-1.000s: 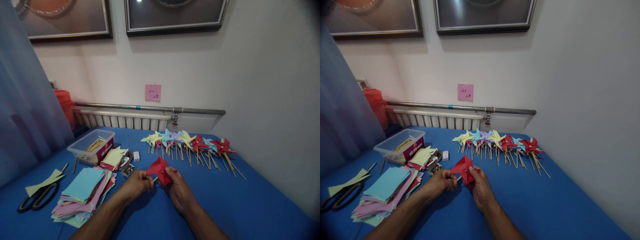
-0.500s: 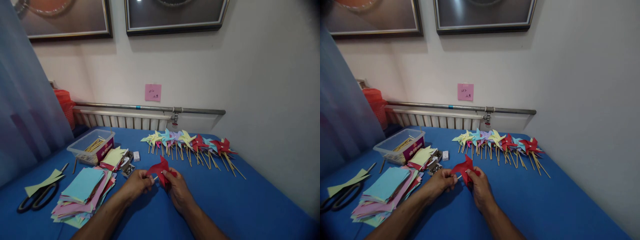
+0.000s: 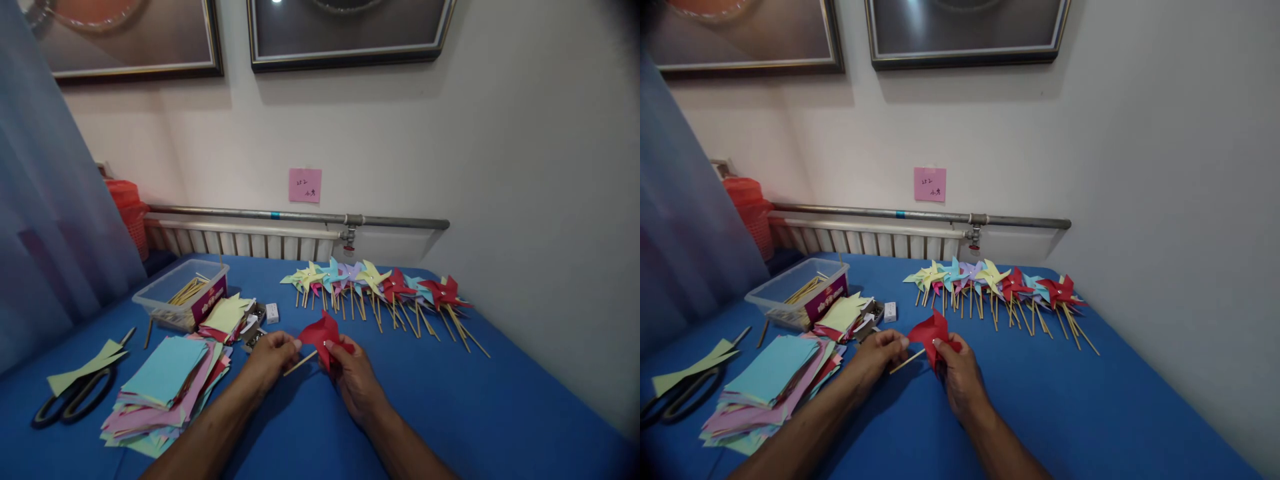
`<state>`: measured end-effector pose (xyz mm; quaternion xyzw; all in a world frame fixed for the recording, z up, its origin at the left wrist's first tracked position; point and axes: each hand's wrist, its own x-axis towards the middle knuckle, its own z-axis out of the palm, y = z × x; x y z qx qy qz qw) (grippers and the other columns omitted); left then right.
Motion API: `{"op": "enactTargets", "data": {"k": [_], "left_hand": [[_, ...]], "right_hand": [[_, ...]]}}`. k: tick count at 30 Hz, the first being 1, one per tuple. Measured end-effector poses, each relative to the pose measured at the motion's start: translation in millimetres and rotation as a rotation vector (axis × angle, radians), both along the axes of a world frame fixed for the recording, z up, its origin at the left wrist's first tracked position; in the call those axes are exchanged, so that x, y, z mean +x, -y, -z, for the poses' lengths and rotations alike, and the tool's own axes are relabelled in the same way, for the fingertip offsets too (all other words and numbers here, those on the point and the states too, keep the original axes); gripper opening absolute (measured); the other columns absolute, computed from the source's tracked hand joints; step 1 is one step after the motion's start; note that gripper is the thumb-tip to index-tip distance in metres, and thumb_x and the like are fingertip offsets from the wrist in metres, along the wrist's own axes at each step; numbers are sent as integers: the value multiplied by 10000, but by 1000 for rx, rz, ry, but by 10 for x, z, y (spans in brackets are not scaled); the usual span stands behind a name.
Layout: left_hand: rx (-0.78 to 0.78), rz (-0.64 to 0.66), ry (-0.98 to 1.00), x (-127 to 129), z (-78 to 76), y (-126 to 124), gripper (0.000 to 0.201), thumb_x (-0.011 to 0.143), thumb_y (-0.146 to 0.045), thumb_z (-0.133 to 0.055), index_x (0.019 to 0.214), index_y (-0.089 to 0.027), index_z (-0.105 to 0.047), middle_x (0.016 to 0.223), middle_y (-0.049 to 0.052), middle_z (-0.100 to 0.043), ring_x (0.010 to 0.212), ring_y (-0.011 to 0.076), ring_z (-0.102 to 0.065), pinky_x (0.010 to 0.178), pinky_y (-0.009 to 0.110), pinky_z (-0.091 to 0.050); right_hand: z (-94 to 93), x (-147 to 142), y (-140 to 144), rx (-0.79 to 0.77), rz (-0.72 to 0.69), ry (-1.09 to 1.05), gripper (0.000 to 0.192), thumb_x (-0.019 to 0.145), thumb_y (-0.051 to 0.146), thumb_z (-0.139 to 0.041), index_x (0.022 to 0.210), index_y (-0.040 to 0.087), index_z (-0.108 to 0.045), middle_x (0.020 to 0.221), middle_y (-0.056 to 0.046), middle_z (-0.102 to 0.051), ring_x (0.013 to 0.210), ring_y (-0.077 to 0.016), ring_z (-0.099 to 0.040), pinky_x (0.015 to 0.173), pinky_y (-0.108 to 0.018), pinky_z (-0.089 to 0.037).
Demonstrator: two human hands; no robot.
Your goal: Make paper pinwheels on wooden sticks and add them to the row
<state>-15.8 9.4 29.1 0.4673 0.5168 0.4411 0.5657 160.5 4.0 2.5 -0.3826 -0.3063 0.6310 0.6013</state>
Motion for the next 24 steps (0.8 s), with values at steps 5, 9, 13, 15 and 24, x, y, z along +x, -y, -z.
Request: {"op": "enactTargets", "data": {"k": [5,9,13,15,24], "left_hand": [[310,-228,-343,-26,-72,65,269,756,-435,-727,655,-207,-626,593,-22,-576,606,155,-506,613,271,-329],[313,-97,-454,48,-43,159,233,786,-333,-718,616,-216,-611,558,-31,-566,576,151,-475,597,276,-264],[298,-47,-491,81,-10,163,206,809,-294,-678,627,-216,-620,566,-25,-568,590,160,-478,609,279,-263],[299,-25,-512,66,-22,148,205,828,-304,-647,644,-216,-629,575,-21,-566,596,166,-480,611,281,-269],[329,4,-528,20,-89,143,203,842,-314,-616,664,-215,-621,611,-15,-596,627,175,-515,623,281,-298]], "right_hand": [[9,-17,-4,-27,26,-32,429,589,396,-990,761,210,-643,634,32,-695,572,-146,-616,609,-275,-498],[19,-12,2,7,46,-8,421,614,415,-978,753,209,-638,612,38,-676,544,-137,-580,579,-268,-460],[12,-7,4,12,47,2,435,600,424,-986,736,208,-634,592,46,-650,536,-126,-553,568,-259,-436],[5,-10,4,2,38,1,435,593,422,-988,739,207,-640,602,44,-656,543,-126,-559,579,-261,-447],[-22,-1,5,-26,18,55,424,597,440,-973,734,207,-646,581,39,-651,537,-129,-562,573,-271,-457]]}}
